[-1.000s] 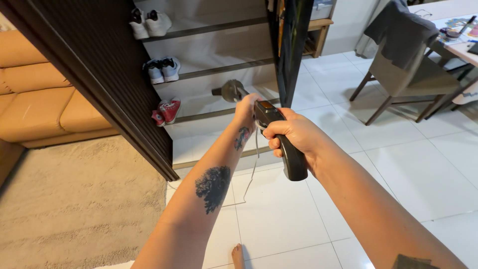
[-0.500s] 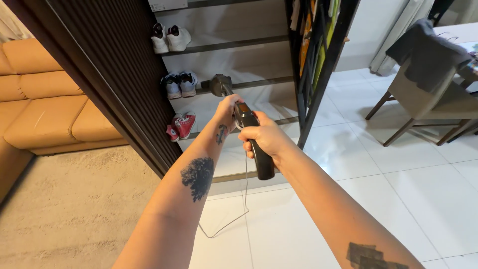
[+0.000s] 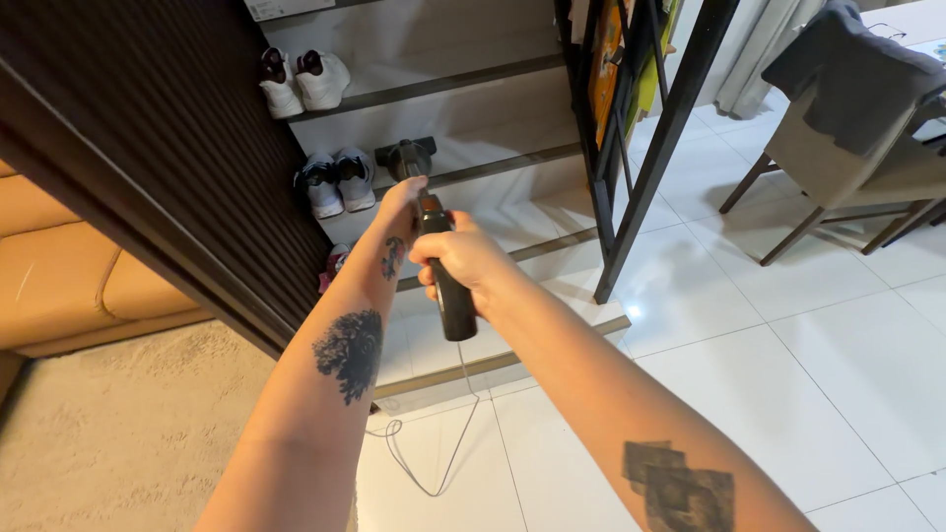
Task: The person vacuums the wooden stairs and then moves to the tiled floor, cleaning around the dining furniture using a vacuum cleaner.
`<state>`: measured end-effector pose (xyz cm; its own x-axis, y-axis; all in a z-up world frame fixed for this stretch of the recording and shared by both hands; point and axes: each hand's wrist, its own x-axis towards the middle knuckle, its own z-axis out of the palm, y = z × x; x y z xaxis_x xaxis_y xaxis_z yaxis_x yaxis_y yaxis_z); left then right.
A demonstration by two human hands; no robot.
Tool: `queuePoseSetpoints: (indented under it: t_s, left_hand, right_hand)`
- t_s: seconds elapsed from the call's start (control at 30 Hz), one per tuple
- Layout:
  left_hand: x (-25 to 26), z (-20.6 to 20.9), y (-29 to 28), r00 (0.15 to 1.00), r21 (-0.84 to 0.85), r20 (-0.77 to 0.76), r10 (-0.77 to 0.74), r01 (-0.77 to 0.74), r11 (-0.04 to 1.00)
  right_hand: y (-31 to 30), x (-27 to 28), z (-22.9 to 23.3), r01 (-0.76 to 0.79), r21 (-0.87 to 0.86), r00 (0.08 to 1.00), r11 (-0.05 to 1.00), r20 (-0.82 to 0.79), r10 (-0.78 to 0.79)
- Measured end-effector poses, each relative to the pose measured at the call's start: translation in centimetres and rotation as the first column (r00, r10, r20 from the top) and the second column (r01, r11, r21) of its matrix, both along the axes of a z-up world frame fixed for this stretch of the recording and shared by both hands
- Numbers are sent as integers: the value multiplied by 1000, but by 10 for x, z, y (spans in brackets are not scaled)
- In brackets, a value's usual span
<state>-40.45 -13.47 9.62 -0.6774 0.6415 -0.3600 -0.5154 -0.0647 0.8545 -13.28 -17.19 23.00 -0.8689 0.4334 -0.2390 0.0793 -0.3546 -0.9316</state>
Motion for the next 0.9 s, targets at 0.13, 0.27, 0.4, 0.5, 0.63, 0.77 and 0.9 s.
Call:
queuePoseSetpoints:
  t_s: [0.13, 0.27, 0.4, 0.5, 0.63, 0.77, 0.9]
  left_hand:
    - [-63, -21, 18, 985, -29, -173, -10, 5, 1000]
    - [-74, -20, 6, 989, 0, -147, -13, 14, 1000]
    - [-39, -4, 7, 998, -24, -41, 52, -53, 998]
    - [2, -7, 6, 996, -80, -92, 22, -29, 996]
    - [47, -14, 18, 996, 36, -72, -58, 61, 997]
    - [97, -6, 30, 998, 2, -38, -55, 56, 998]
    - [147, 11, 40, 996, 18, -34, -83, 83, 996]
  right_hand:
    - [-11, -24, 3, 47, -29, 999, 999, -17, -47]
    - [-12, -27, 6, 61, -203, 996, 977, -45, -71]
    - [-12, -19, -5, 73, -156, 996, 985, -46, -81]
    - [-11, 8, -13, 89, -149, 994, 985, -43, -97]
    - [3, 57, -11, 105, -124, 994, 987, -16, -108]
    - [8, 103, 1, 125, -108, 992, 986, 16, -124]
    - [20, 145, 12, 123, -109, 992, 986, 21, -121]
